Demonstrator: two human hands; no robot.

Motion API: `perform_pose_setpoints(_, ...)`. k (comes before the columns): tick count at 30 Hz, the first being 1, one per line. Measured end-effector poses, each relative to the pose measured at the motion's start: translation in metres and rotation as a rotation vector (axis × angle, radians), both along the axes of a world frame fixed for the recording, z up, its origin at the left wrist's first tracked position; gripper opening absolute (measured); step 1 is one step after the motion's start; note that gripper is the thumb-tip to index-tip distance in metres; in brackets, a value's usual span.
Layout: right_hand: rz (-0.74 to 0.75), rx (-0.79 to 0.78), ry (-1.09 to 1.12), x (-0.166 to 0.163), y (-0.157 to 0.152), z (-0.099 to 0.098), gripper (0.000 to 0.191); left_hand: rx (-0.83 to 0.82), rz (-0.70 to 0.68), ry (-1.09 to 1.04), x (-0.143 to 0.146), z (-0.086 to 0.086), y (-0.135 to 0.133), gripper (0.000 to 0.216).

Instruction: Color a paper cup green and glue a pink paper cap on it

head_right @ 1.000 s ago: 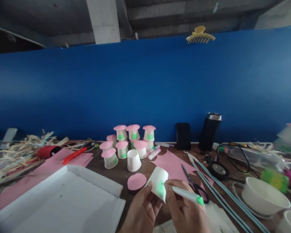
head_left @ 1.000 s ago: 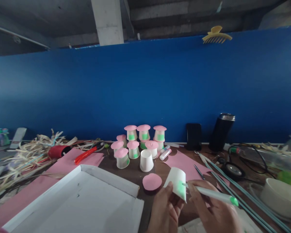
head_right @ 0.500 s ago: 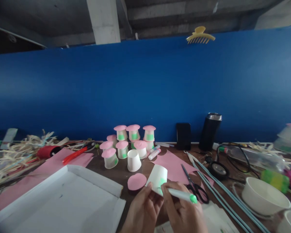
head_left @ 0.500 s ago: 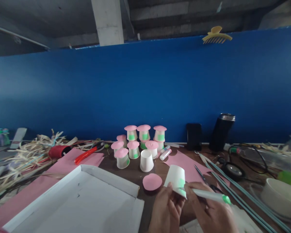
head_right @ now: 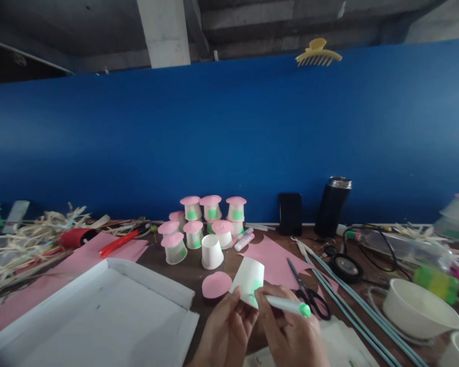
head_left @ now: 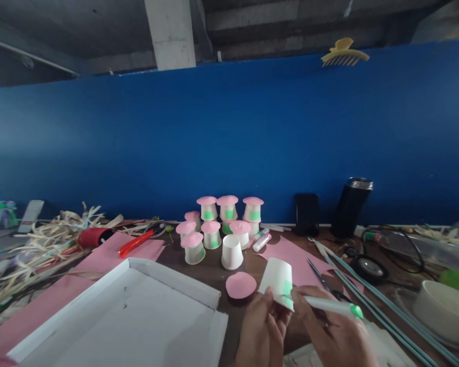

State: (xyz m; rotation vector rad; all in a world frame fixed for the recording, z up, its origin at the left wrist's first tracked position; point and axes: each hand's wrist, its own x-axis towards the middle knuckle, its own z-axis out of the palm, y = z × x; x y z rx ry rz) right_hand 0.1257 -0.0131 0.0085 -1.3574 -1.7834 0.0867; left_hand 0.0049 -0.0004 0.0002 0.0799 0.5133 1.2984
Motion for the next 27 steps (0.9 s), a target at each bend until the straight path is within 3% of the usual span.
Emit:
perform_pose_setpoints(6,-0.025,0.036,-0.002,-0.0002,0.0011,0.0008,0.026,0.002,0.007,0.019,0.0018,-0.0026,0.0001,0.017)
perform_pose_setpoints(10,0.048,-0.048,0.003,-0.0003,-0.0005,0.0010,0.028,-0.118,0.025,0.030,0.0019,-0.0020,0.0012,0.010)
perform_pose_setpoints(14,0.009,-0.027,0.044,0.0000,-0.0016,0.0003,0.028,-0.054,0.002,-0.020,0.0001,-0.0006,0.0026,0.004)
perform_pose_setpoints(19,0.076,-0.151,0.046,-0.0005,-0.0018,-0.0003,0.029,-0.111,-0.009,-0.010,0.0004,-0.0045,0.0032,0.005)
perform_pose_setpoints(22,0.045,-0.107,0.054,0.0003,-0.0018,-0.0014,0.028,-0.075,0.036,-0.029,0.0016,-0.0046,0.0033,0.005)
perform_pose_setpoints(27,0.073,-0.105,0.063,0.0004,-0.0026,-0.0044,0.028,-0.161,0.019,-0.004,0.0018,-0.0042,0.0062,0.007)
